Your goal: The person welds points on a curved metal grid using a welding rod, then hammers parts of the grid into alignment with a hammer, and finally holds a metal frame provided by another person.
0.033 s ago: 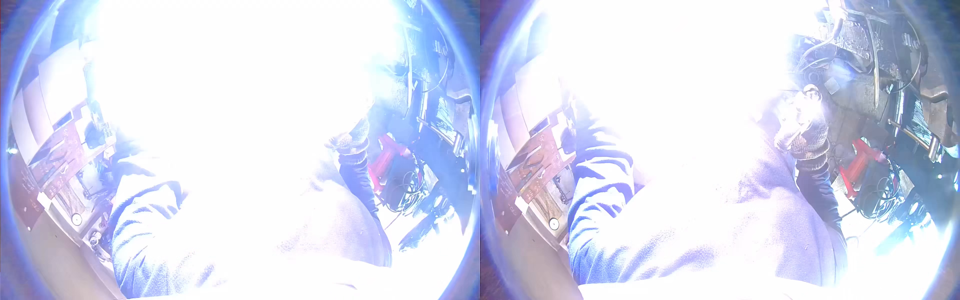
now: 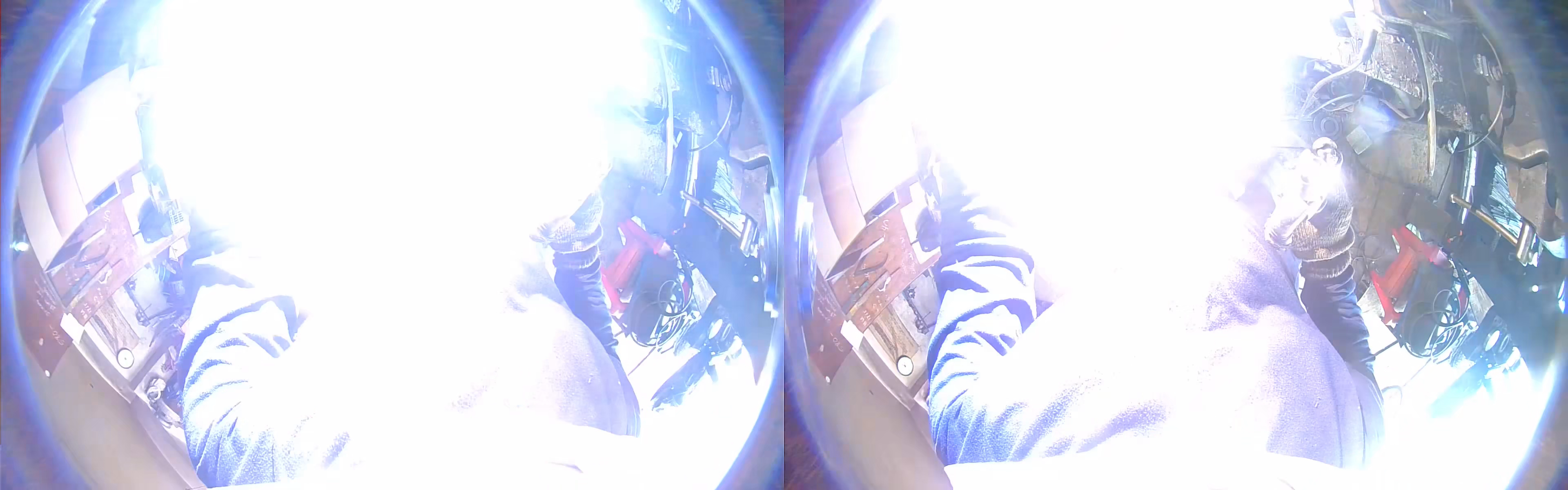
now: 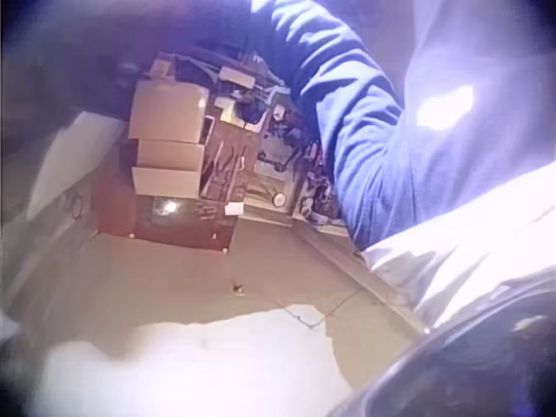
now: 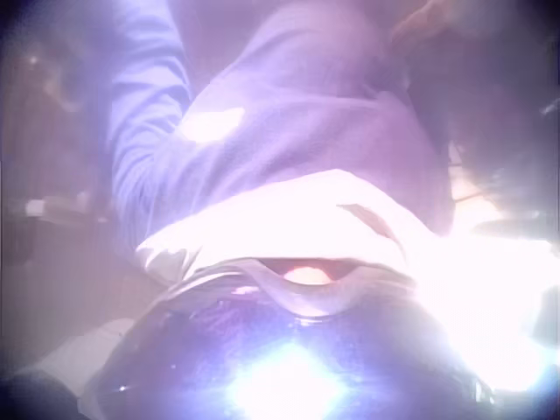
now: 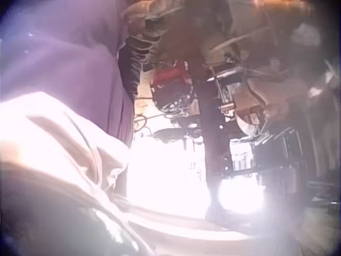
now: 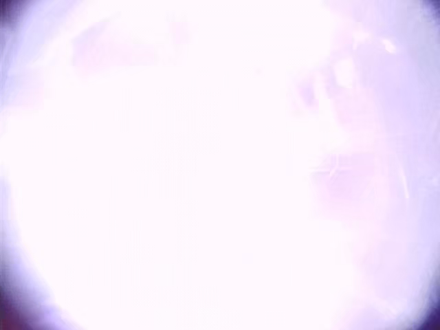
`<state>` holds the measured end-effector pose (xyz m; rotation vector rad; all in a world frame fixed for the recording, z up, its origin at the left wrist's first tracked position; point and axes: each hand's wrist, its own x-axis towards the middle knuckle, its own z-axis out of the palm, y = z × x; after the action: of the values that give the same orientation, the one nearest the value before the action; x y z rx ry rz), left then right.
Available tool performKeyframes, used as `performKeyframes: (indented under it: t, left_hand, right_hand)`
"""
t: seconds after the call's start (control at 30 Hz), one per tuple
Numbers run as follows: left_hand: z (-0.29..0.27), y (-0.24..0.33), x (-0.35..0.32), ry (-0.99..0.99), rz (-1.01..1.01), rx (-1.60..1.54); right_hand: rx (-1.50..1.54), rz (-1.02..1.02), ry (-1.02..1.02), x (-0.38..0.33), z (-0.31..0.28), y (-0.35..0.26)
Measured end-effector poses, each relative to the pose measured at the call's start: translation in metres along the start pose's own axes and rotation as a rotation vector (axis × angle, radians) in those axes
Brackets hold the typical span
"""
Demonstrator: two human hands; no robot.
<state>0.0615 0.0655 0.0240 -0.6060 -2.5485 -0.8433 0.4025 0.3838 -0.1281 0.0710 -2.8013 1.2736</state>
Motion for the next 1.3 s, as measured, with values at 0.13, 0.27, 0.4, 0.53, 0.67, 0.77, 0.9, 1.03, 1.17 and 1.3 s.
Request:
performKeyframes:
  t: [0.13,0.27,0.4,0.53,0.67,0.77,0.9,1.03,1.17,1.3]
  left_hand:
    - [-0.003,0.0,-0.001,-0.005,-0.004,0.021]
    - [-0.004,-0.001,-0.004,-0.003,-0.002,0.03]
    - [0.0,-0.005,-0.002,-0.009,0.019,0.028]
    - [-0.004,-0.007,0.0,-0.011,0.039,0.049]
    - [-0.005,-0.012,0.002,-0.007,0.047,0.052]
    - [-0.001,-0.012,0.006,-0.007,0.066,0.051]
    - [-0.005,-0.022,0.001,0.002,0.096,0.073]
    - [-0.001,-0.015,0.003,0.009,0.025,0.056]
    - [-0.002,-0.002,0.002,-0.012,-0.047,0.083]
    - [-0.008,-0.011,0.006,-0.076,-0.077,0.019]
  right_hand:
    - [0.059,0.094,-0.015,-0.027,0.018,0.038]
    - [0.144,-0.024,0.092,-0.02,0.014,0.026]
    - [0.964,0.286,0.15,-0.024,0.024,0.022]
    - [0.395,0.149,-0.007,-0.014,0.003,0.013]
    - [0.339,0.238,0.016,-0.01,-0.002,-0.003]
    - [0.201,0.289,0.154,-0.037,0.038,0.067]
    - [0.141,0.121,0.219,-0.019,0.02,0.024]
    - [0.082,0.044,0.179,-0.028,0.017,0.026]
    - [0.423,0.352,0.216,-0.044,0.035,0.035]
    - [0.047,0.206,0.125,-0.049,0.02,0.001]
